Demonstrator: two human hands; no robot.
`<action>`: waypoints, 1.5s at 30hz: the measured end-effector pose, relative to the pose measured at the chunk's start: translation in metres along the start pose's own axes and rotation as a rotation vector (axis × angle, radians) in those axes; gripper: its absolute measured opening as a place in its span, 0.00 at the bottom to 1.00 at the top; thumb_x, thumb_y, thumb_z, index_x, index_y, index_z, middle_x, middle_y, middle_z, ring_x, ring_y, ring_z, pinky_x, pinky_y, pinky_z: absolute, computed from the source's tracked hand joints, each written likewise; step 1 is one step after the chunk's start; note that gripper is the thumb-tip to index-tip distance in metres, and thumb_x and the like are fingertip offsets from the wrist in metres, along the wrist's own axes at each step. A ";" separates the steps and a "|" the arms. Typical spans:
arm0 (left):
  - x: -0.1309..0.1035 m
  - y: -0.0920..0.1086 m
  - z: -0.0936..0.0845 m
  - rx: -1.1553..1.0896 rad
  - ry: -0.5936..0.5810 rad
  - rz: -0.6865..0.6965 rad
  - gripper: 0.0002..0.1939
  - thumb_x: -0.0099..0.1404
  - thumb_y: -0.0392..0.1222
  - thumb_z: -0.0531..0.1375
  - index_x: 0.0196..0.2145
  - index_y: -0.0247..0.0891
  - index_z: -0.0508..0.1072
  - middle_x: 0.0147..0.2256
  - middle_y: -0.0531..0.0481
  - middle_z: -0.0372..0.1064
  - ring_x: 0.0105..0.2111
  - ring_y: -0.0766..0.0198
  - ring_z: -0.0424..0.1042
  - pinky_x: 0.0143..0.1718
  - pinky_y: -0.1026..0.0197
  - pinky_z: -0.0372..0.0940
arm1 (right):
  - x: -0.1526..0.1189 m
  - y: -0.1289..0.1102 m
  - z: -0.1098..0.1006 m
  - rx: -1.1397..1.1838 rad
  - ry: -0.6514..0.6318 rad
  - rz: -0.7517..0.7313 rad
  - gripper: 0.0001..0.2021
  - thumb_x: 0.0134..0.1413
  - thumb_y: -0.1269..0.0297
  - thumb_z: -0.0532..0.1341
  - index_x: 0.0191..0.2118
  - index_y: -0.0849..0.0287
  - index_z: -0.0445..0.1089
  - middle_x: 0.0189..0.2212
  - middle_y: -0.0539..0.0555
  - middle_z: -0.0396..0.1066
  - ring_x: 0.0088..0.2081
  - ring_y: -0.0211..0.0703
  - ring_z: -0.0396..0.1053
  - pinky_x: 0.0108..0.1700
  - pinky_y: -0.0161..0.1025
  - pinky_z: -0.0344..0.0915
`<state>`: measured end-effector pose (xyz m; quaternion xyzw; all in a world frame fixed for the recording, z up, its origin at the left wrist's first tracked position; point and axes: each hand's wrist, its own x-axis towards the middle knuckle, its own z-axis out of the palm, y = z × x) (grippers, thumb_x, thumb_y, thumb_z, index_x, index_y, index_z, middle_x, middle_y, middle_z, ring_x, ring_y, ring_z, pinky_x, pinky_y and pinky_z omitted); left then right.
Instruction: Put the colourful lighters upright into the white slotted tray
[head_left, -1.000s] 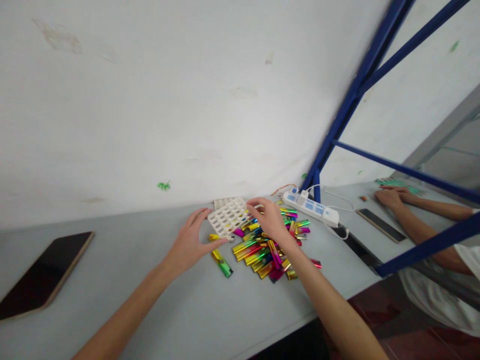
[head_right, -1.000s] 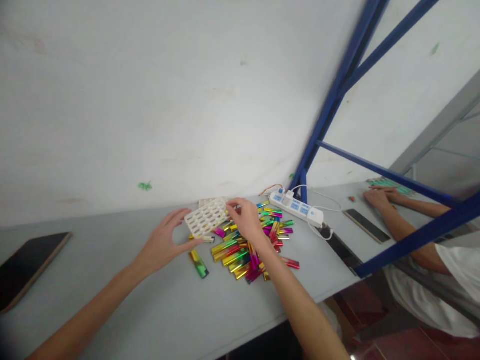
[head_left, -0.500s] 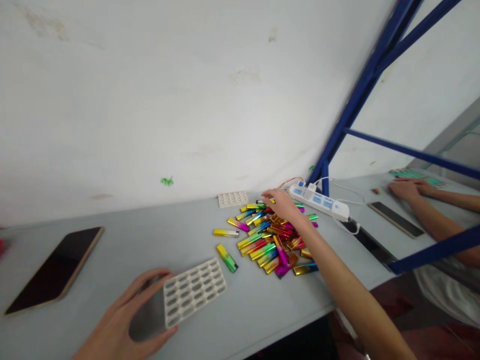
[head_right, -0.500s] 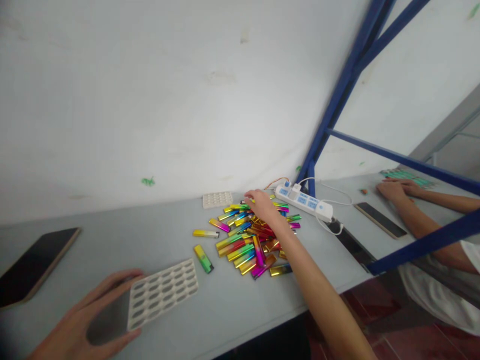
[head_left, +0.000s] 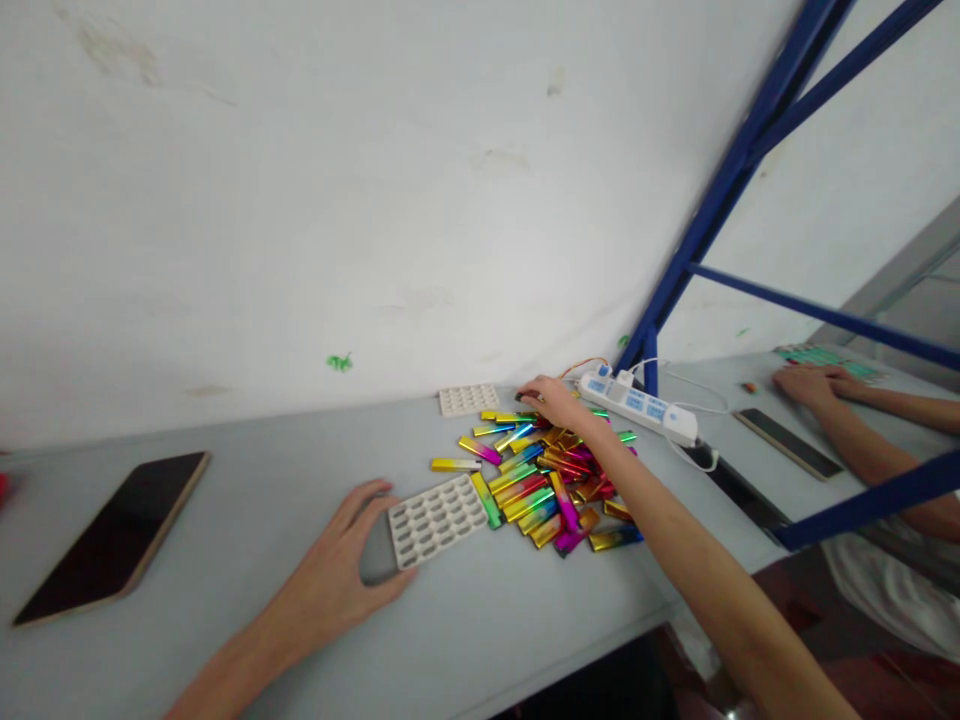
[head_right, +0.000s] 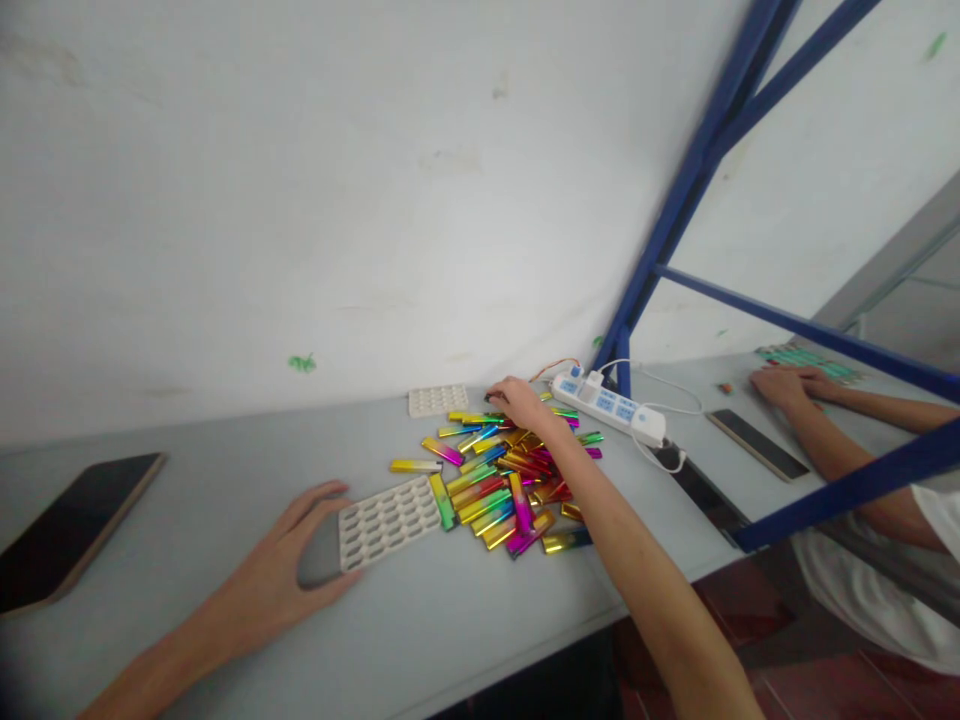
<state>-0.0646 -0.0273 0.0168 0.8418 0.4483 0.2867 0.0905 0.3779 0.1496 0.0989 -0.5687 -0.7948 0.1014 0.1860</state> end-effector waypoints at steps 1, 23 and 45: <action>0.005 -0.001 0.000 -0.003 -0.013 0.008 0.29 0.74 0.60 0.74 0.66 0.48 0.80 0.73 0.39 0.76 0.70 0.40 0.82 0.75 0.42 0.79 | -0.001 0.001 -0.001 0.022 0.043 0.007 0.08 0.79 0.67 0.70 0.53 0.59 0.89 0.53 0.65 0.88 0.54 0.55 0.86 0.62 0.48 0.79; 0.051 -0.001 0.011 -0.084 -0.031 0.019 0.34 0.69 0.56 0.79 0.68 0.48 0.79 0.68 0.40 0.77 0.68 0.40 0.81 0.74 0.38 0.79 | -0.047 -0.168 0.050 1.318 -0.042 0.414 0.36 0.70 0.28 0.62 0.21 0.48 0.53 0.18 0.40 0.44 0.22 0.34 0.38 0.24 0.35 0.38; 0.053 -0.003 0.007 -0.204 -0.079 -0.097 0.36 0.64 0.61 0.84 0.63 0.47 0.84 0.70 0.40 0.78 0.70 0.38 0.81 0.77 0.37 0.76 | -0.060 -0.161 0.075 1.068 -0.032 0.007 0.26 0.75 0.30 0.68 0.44 0.50 0.78 0.31 0.48 0.75 0.34 0.46 0.73 0.42 0.43 0.71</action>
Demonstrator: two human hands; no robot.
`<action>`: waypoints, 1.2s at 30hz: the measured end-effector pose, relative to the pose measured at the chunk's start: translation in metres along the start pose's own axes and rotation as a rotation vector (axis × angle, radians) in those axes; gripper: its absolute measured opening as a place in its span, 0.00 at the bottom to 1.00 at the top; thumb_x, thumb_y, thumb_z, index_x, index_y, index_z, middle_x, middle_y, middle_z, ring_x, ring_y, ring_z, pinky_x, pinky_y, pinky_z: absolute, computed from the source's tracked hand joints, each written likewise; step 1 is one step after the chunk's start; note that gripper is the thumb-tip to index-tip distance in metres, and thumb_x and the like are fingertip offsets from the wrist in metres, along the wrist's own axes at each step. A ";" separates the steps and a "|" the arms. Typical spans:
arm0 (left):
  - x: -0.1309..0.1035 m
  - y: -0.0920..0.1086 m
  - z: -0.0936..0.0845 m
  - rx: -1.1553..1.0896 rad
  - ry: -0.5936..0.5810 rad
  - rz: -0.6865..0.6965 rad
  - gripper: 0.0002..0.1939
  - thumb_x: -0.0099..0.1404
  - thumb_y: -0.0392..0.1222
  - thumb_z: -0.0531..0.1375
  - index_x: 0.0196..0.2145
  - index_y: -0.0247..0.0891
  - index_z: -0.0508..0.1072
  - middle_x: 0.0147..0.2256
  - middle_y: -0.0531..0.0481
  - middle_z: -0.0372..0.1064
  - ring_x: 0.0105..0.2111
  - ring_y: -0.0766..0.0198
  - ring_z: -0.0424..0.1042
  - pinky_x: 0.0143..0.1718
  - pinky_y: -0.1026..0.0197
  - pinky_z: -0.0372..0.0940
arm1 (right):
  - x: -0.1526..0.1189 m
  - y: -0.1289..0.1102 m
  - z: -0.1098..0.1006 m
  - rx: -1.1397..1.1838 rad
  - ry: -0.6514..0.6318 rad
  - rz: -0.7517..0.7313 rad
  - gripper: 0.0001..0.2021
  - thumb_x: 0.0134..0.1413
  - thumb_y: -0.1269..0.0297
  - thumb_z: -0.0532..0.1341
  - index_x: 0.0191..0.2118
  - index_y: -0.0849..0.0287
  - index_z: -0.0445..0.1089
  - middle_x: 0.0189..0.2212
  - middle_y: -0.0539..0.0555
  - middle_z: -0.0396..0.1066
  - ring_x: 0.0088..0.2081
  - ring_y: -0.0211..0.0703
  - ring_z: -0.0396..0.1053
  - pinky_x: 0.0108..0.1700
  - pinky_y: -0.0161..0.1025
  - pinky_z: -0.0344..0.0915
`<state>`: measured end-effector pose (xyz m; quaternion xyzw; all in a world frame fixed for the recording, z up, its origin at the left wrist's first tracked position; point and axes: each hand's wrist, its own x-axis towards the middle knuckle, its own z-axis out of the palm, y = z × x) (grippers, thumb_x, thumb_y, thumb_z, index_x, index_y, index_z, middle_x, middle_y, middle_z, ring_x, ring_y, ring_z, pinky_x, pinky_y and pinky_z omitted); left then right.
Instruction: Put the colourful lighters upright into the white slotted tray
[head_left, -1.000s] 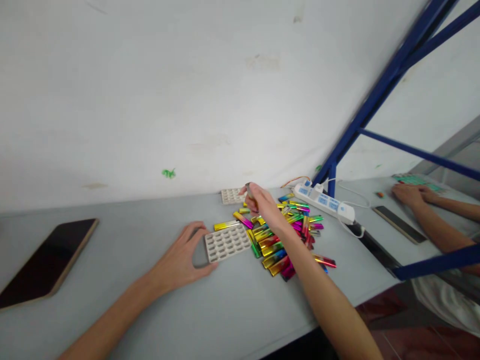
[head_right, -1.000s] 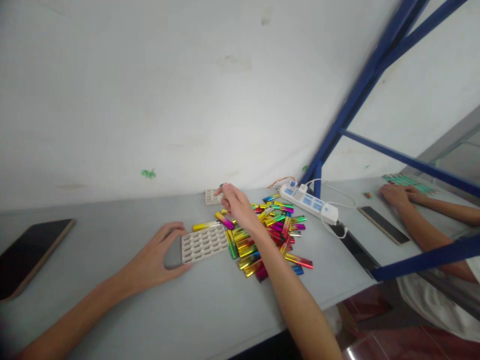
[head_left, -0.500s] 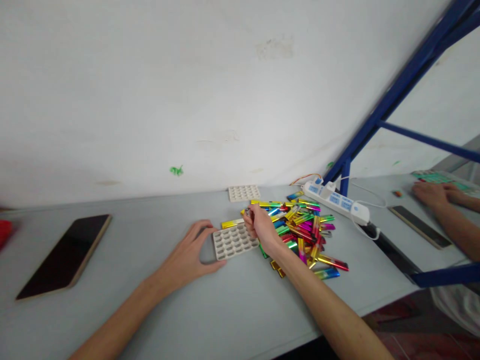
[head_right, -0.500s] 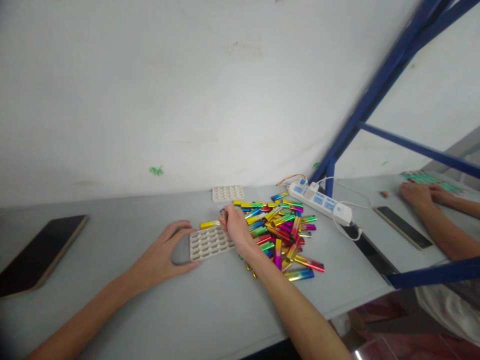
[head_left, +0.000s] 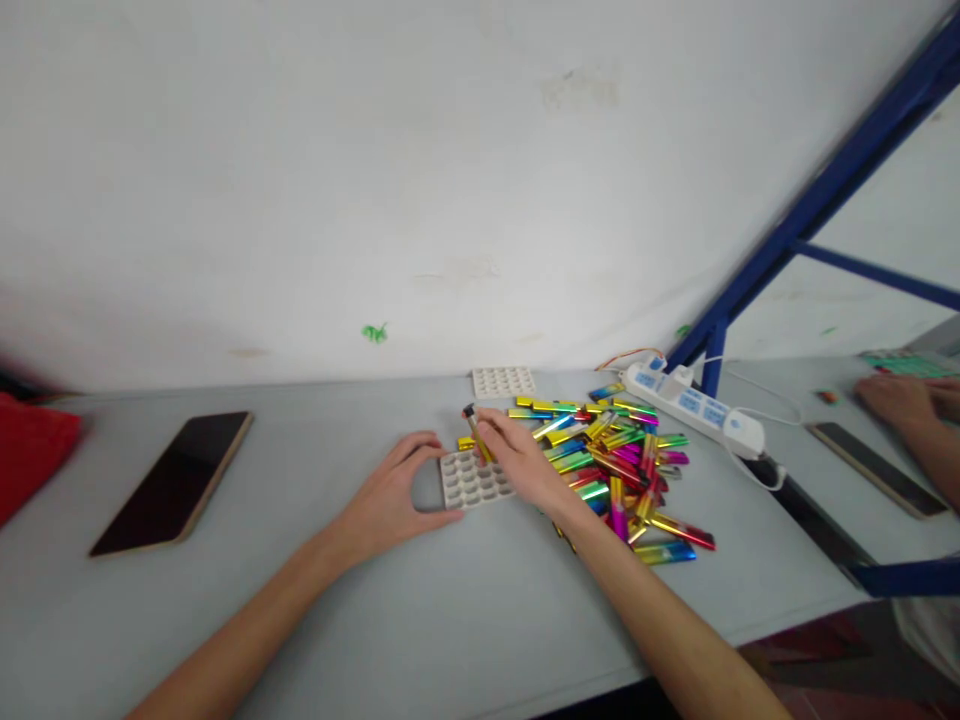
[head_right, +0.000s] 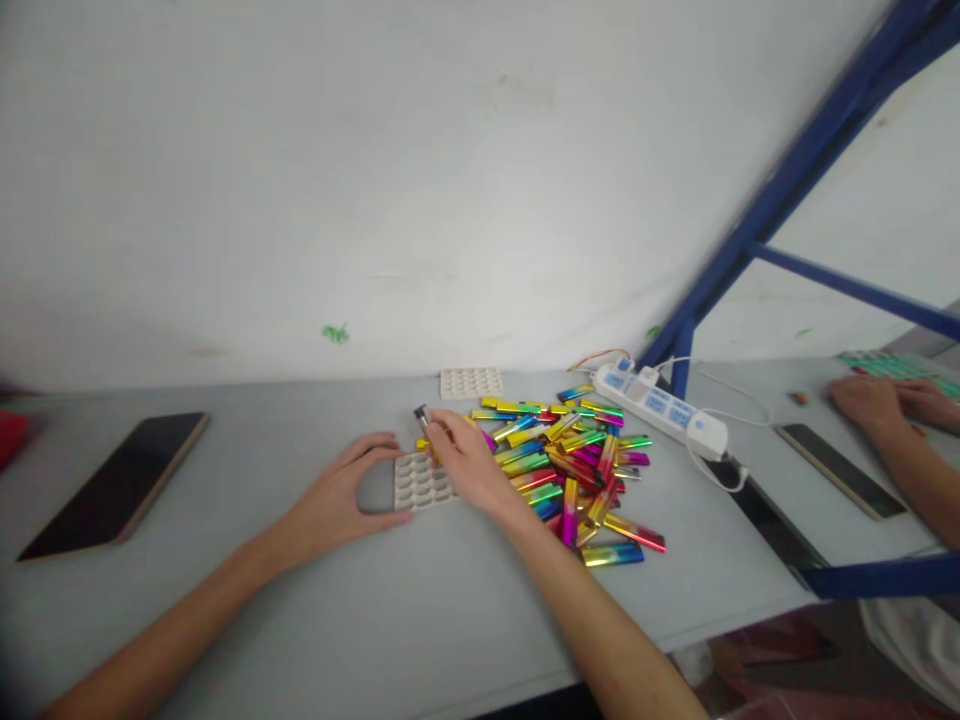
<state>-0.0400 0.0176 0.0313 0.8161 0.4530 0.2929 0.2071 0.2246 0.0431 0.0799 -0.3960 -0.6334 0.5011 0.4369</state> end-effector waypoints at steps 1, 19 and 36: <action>0.000 -0.001 0.000 -0.013 -0.006 -0.010 0.37 0.62 0.62 0.85 0.63 0.47 0.84 0.70 0.40 0.79 0.70 0.38 0.81 0.78 0.37 0.76 | -0.001 -0.001 0.001 -0.017 -0.019 -0.026 0.24 0.75 0.33 0.69 0.44 0.50 0.78 0.33 0.49 0.77 0.36 0.47 0.75 0.44 0.44 0.73; 0.002 -0.005 -0.001 -0.028 -0.005 -0.033 0.38 0.58 0.62 0.86 0.60 0.47 0.86 0.69 0.40 0.80 0.69 0.35 0.82 0.76 0.33 0.78 | 0.000 0.017 0.000 -0.639 -0.108 -0.294 0.11 0.86 0.56 0.68 0.63 0.48 0.86 0.57 0.60 0.90 0.60 0.59 0.86 0.67 0.53 0.77; -0.016 -0.006 -0.014 0.040 0.016 0.047 0.34 0.65 0.58 0.80 0.65 0.48 0.83 0.72 0.38 0.79 0.71 0.31 0.82 0.78 0.30 0.78 | 0.006 0.030 -0.057 -0.866 0.017 -0.250 0.08 0.72 0.68 0.78 0.52 0.51 0.87 0.59 0.63 0.82 0.62 0.62 0.78 0.71 0.62 0.75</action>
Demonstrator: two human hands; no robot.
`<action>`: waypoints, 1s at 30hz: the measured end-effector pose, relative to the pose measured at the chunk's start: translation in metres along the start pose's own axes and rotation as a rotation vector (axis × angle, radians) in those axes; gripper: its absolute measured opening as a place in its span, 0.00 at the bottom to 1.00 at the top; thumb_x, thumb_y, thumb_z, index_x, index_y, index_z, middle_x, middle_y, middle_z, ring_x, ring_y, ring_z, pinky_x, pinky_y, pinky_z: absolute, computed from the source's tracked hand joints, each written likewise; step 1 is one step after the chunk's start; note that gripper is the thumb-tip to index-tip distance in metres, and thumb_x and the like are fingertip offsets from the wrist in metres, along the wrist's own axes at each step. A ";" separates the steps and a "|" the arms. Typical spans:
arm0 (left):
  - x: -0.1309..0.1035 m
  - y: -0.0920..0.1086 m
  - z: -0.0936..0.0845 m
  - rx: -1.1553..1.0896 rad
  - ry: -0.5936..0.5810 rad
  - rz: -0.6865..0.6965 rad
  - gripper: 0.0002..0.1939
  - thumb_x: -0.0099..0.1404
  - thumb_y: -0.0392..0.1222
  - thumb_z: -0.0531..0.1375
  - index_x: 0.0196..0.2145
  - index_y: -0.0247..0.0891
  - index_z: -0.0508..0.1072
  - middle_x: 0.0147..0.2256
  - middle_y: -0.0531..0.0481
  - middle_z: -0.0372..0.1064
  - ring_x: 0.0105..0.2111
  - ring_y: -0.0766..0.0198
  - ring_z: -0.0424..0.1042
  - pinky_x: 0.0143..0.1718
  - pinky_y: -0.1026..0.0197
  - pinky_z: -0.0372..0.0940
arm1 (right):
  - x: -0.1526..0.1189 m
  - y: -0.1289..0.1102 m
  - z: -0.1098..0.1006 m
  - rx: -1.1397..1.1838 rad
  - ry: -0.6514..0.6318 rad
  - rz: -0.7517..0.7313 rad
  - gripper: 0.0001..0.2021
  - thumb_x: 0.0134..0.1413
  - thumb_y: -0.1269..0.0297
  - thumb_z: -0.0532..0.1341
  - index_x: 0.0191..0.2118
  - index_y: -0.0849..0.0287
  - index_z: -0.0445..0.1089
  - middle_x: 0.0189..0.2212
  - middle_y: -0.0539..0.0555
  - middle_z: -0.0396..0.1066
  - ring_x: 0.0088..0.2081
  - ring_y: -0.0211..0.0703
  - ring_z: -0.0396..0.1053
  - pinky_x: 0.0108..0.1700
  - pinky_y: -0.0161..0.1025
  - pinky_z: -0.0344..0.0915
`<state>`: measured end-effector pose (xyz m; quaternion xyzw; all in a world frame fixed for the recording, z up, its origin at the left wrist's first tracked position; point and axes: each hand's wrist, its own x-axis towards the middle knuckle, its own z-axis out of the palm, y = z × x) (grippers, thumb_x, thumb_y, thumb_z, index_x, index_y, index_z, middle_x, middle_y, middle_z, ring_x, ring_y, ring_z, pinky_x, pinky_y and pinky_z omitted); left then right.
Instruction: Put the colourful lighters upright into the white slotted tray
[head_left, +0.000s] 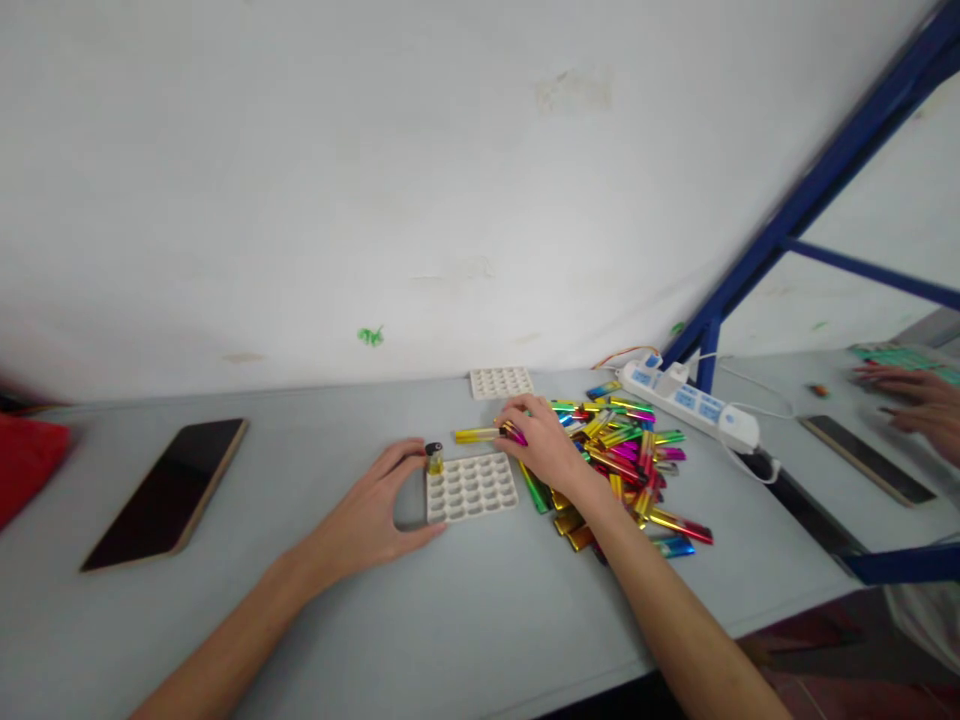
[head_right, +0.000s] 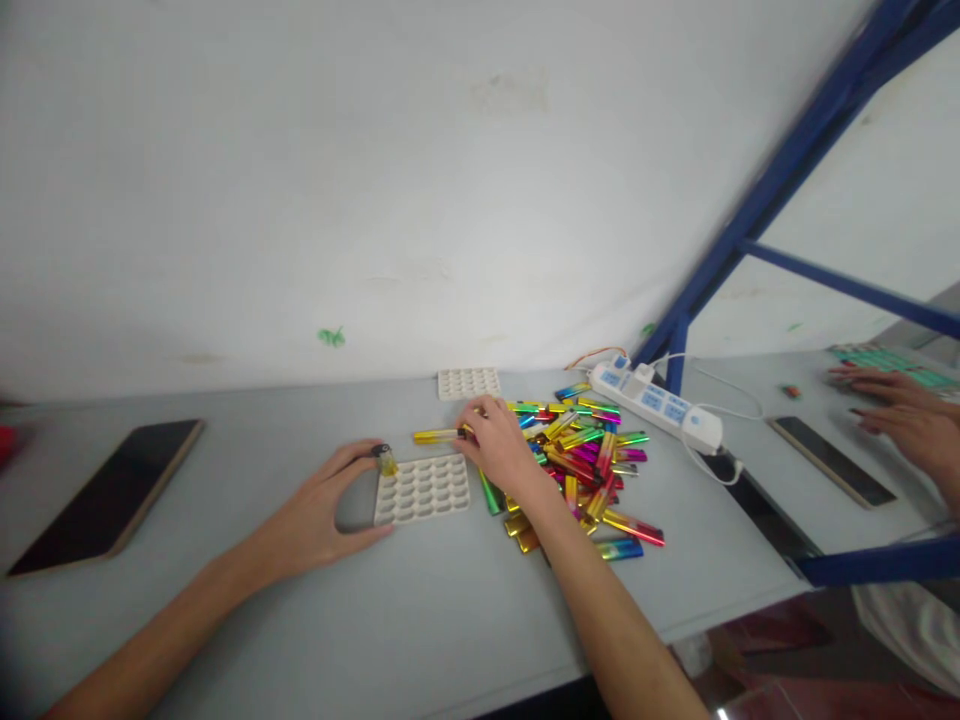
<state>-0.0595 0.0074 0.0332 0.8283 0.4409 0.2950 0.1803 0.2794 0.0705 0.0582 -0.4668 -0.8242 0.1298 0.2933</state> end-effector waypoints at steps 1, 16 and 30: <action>0.001 0.000 0.000 -0.003 0.001 -0.001 0.34 0.65 0.58 0.81 0.65 0.49 0.83 0.72 0.38 0.79 0.71 0.31 0.82 0.77 0.30 0.78 | 0.001 -0.001 -0.001 0.105 0.036 0.017 0.07 0.72 0.67 0.78 0.52 0.51 0.87 0.58 0.62 0.83 0.63 0.61 0.79 0.72 0.61 0.75; 0.041 0.003 0.011 0.002 -0.039 0.000 0.34 0.64 0.60 0.83 0.61 0.46 0.84 0.68 0.38 0.82 0.68 0.37 0.83 0.77 0.37 0.78 | 0.010 -0.060 0.006 1.208 -0.026 0.441 0.33 0.62 0.23 0.75 0.49 0.45 0.69 0.26 0.38 0.62 0.24 0.38 0.52 0.26 0.34 0.54; 0.034 -0.004 0.019 -0.099 0.032 0.025 0.34 0.65 0.62 0.82 0.63 0.48 0.84 0.68 0.38 0.82 0.68 0.33 0.83 0.77 0.32 0.78 | 0.005 -0.051 0.027 0.522 0.190 0.412 0.23 0.69 0.47 0.62 0.24 0.48 0.57 0.23 0.44 0.59 0.30 0.42 0.57 0.37 0.42 0.52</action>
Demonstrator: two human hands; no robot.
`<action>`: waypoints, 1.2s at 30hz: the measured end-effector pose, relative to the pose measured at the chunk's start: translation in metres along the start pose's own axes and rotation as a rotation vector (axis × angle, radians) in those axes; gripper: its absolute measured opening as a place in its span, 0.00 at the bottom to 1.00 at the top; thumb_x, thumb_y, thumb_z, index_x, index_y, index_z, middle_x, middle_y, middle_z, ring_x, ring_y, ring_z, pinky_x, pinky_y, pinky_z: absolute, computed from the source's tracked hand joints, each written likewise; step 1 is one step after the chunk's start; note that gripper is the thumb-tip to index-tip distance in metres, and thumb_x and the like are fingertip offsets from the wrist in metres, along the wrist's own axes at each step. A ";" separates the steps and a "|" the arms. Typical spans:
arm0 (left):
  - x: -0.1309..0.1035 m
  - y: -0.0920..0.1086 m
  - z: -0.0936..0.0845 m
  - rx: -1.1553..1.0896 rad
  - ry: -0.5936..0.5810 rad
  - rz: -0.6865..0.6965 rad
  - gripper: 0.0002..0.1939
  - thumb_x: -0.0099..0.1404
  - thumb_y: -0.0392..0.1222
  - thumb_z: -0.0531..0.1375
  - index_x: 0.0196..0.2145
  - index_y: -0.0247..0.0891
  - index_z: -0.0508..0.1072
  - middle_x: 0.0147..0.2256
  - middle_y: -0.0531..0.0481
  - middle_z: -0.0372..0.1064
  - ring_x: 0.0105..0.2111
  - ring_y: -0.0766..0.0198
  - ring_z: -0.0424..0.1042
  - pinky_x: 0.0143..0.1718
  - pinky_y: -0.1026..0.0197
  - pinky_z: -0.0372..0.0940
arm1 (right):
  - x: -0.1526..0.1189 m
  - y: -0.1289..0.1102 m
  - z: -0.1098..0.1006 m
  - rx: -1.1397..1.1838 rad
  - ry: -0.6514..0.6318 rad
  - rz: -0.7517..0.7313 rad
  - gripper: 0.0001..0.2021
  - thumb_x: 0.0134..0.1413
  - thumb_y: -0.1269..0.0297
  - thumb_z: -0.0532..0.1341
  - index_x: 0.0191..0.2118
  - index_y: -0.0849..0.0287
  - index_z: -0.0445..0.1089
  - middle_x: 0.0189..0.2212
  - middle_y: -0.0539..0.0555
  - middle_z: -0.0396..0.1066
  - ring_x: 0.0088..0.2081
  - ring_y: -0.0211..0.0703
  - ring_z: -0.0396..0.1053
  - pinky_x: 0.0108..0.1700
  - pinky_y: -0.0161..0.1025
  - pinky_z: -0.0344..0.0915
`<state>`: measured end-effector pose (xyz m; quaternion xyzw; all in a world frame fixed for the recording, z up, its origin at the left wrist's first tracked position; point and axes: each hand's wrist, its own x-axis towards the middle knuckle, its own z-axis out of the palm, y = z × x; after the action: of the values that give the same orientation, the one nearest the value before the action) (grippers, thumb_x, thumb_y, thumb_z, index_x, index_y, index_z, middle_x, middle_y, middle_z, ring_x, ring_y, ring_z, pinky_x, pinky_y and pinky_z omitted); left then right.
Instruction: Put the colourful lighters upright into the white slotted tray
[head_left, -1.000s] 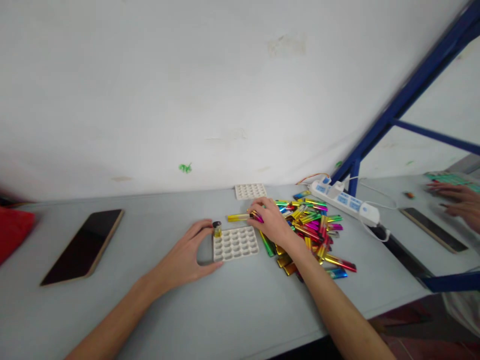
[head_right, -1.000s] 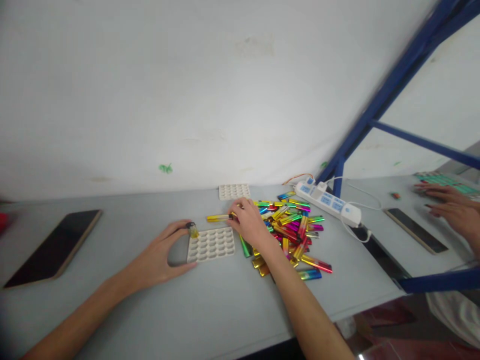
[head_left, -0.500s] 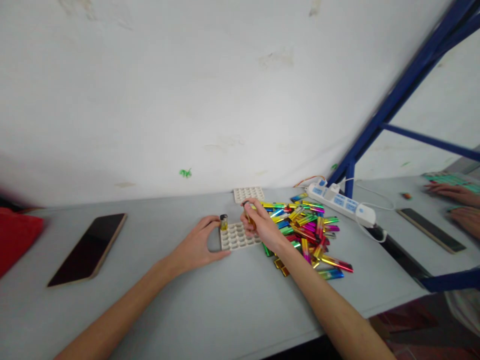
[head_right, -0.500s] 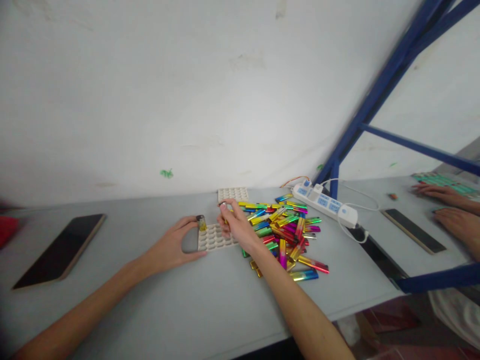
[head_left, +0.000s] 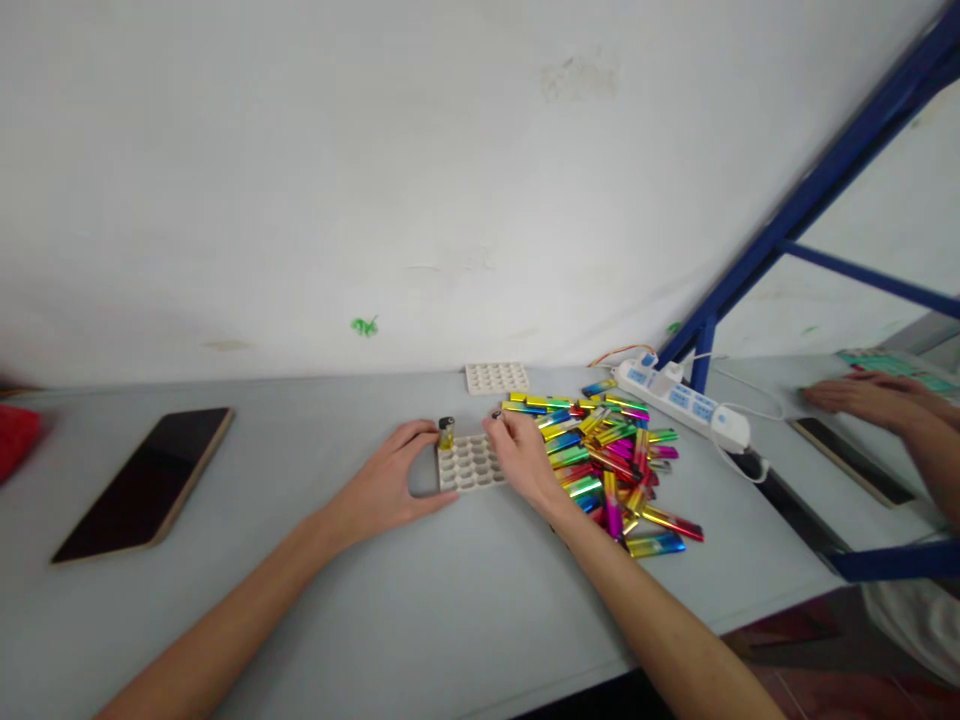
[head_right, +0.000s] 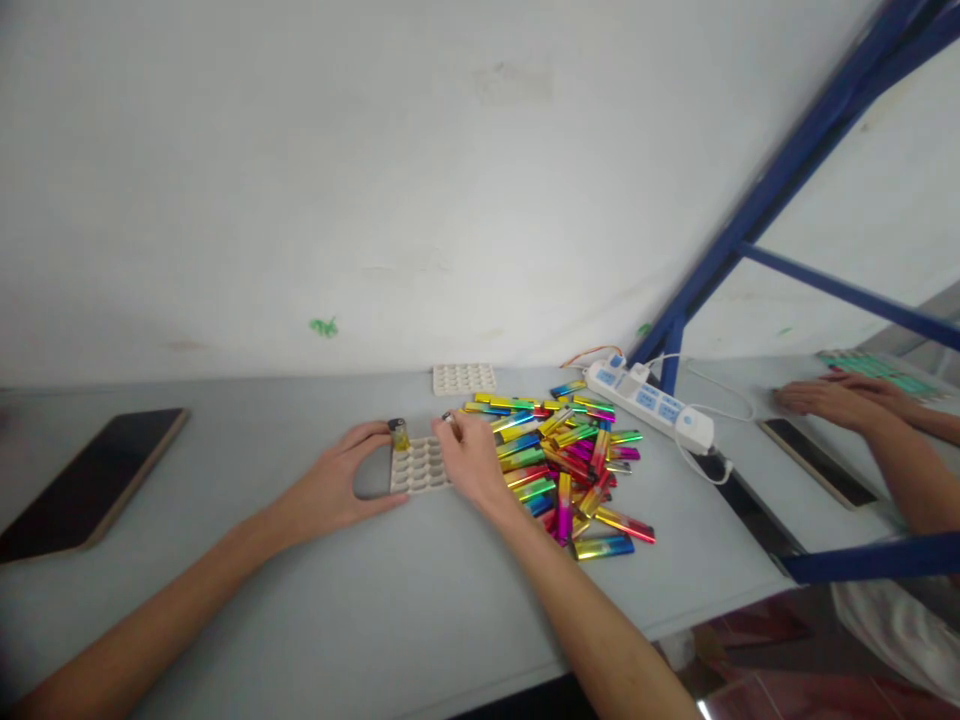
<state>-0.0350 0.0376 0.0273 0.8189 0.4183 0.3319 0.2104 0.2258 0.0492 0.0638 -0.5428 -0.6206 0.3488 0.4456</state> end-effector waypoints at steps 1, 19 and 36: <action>0.000 0.000 0.000 0.002 0.002 0.001 0.35 0.65 0.62 0.82 0.63 0.48 0.84 0.68 0.38 0.82 0.68 0.33 0.83 0.77 0.32 0.78 | 0.000 0.000 0.000 -0.004 -0.001 -0.003 0.22 0.68 0.48 0.61 0.25 0.48 0.57 0.23 0.44 0.59 0.30 0.42 0.57 0.37 0.42 0.52; -0.009 0.012 -0.005 0.097 -0.012 -0.002 0.33 0.69 0.59 0.81 0.66 0.45 0.84 0.69 0.37 0.82 0.69 0.35 0.84 0.77 0.34 0.78 | -0.002 -0.002 0.001 -0.096 -0.015 -0.077 0.22 0.75 0.55 0.63 0.27 0.48 0.57 0.23 0.43 0.61 0.29 0.43 0.60 0.37 0.41 0.54; -0.012 0.015 -0.003 0.101 -0.041 -0.014 0.37 0.72 0.59 0.79 0.72 0.45 0.80 0.73 0.38 0.80 0.73 0.38 0.80 0.81 0.38 0.73 | -0.014 -0.004 -0.002 -0.325 -0.275 -0.349 0.21 0.91 0.52 0.63 0.38 0.51 0.70 0.34 0.52 0.81 0.37 0.48 0.77 0.43 0.41 0.66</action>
<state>-0.0342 0.0193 0.0348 0.8320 0.4361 0.2922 0.1797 0.2262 0.0344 0.0657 -0.4397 -0.8071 0.2330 0.3177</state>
